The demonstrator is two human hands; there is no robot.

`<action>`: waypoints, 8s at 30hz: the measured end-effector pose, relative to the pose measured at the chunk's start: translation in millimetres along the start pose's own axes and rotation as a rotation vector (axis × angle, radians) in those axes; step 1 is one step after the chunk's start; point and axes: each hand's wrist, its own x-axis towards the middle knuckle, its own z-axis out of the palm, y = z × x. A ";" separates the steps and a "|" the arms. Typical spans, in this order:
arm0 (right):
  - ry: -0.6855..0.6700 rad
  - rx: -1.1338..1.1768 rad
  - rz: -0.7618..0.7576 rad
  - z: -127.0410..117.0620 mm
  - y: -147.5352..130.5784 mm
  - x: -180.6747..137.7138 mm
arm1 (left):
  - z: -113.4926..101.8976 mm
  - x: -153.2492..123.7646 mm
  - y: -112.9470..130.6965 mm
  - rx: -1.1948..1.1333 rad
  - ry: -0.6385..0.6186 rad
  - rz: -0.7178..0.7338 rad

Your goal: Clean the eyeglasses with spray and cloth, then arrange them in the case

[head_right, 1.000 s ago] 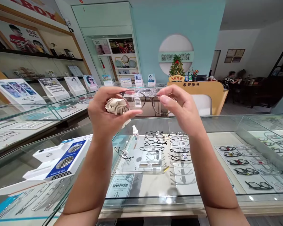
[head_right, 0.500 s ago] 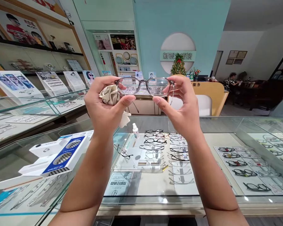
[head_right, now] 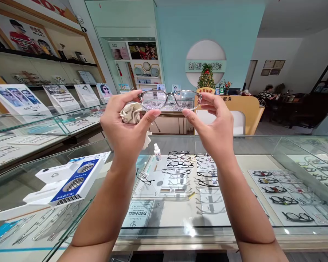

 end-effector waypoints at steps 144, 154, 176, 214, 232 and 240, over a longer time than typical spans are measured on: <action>0.021 0.512 0.442 7.6 14.1 13.2 | 34.3 -14.3 -46.1 -0.188 0.029 0.052; -0.037 0.511 0.460 7.6 21.6 14.0 | 32.6 -18.2 -38.5 -0.130 0.083 0.005; -0.034 0.726 0.425 16.2 24.0 14.4 | 34.9 -12.3 -23.0 -0.538 -0.024 -0.572; -0.845 -0.161 -0.143 26.0 50.8 -123.0 | -17.6 -90.3 -96.3 0.417 -0.548 -0.484; -1.346 -0.468 -0.199 48.2 56.0 -151.9 | 2.9 -118.0 -90.5 0.409 -1.444 -0.362; -0.993 -0.221 0.057 31.3 64.2 -128.2 | 7.3 -121.7 -88.3 0.443 -1.492 -0.332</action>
